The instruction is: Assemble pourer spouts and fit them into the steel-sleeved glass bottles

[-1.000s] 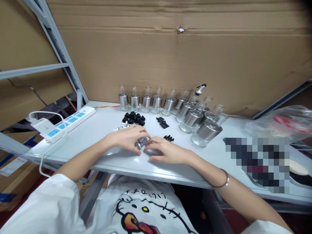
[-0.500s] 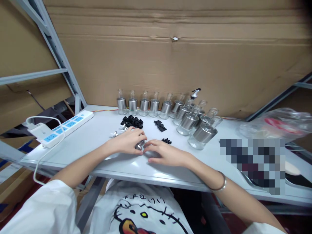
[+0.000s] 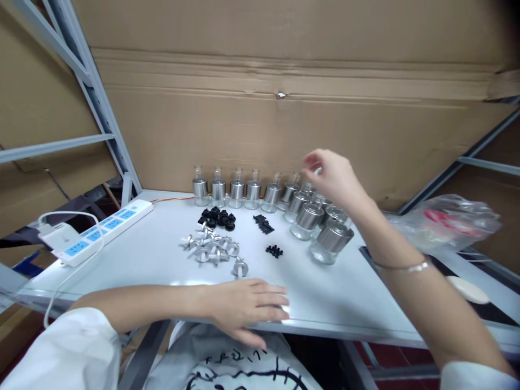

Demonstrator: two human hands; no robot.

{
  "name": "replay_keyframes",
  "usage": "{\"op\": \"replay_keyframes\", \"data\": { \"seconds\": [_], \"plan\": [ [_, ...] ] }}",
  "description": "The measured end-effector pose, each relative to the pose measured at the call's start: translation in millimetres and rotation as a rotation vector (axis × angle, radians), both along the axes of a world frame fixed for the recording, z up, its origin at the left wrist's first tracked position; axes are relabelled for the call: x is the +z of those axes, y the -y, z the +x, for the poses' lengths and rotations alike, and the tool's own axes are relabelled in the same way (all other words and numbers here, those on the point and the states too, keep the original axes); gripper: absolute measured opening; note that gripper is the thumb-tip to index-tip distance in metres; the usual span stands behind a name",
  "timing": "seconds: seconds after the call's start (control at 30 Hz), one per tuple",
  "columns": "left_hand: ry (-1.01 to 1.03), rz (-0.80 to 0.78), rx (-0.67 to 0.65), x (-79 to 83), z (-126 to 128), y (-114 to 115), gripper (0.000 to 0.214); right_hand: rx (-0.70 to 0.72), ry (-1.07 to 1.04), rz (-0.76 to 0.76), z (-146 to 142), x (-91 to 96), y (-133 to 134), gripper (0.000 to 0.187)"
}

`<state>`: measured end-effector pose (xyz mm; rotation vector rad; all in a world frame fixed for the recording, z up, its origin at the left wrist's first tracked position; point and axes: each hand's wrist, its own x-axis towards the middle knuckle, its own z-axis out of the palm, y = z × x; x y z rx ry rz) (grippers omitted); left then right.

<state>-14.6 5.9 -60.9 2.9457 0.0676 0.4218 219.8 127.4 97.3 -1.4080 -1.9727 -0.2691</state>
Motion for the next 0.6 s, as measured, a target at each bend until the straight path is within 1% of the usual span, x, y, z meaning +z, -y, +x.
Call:
{"op": "replay_keyframes", "data": {
  "seconds": [0.03,0.07,0.13,0.2,0.23,0.27,0.33,0.43,0.53,0.6],
  "plan": [
    [-0.041,-0.051,-0.012,-2.0,2,0,0.056,-0.096,0.043,0.001,7,6.6,-19,0.028],
    [-0.076,-0.103,-0.009,-2.7,3,0,0.059,-0.183,0.081,-0.034,14,10.8,-38,0.035],
    [-0.118,-0.202,0.006,-1.1,2,-2,0.061,-0.308,0.167,-0.165,28,12.4,-73,0.045],
    [-0.138,-0.278,0.027,2.7,0,-4,0.060,-0.363,0.320,-0.366,39,7.1,-102,0.056],
    [-0.152,-0.303,0.047,5.0,0,-4,0.061,-0.361,0.353,-0.420,43,3.3,-112,0.057],
    [-0.168,-0.319,0.081,7.2,-1,-4,0.062,-0.360,0.375,-0.460,47,-0.7,-120,0.054],
    [-0.209,-0.336,0.171,11.4,-1,-1,0.065,-0.357,0.406,-0.514,52,-7.3,-129,0.046],
    [-0.246,-0.336,0.271,16.4,0,2,0.066,-0.383,0.428,-0.526,55,-10.8,-130,0.039],
    [-0.238,-0.342,0.359,17.8,0,2,0.064,-0.403,0.422,-0.528,55,-6.4,-124,0.034],
    [-0.222,-0.362,0.422,15.7,-1,1,0.063,-0.416,0.411,-0.535,55,0.6,-119,0.031]
  ]
}}
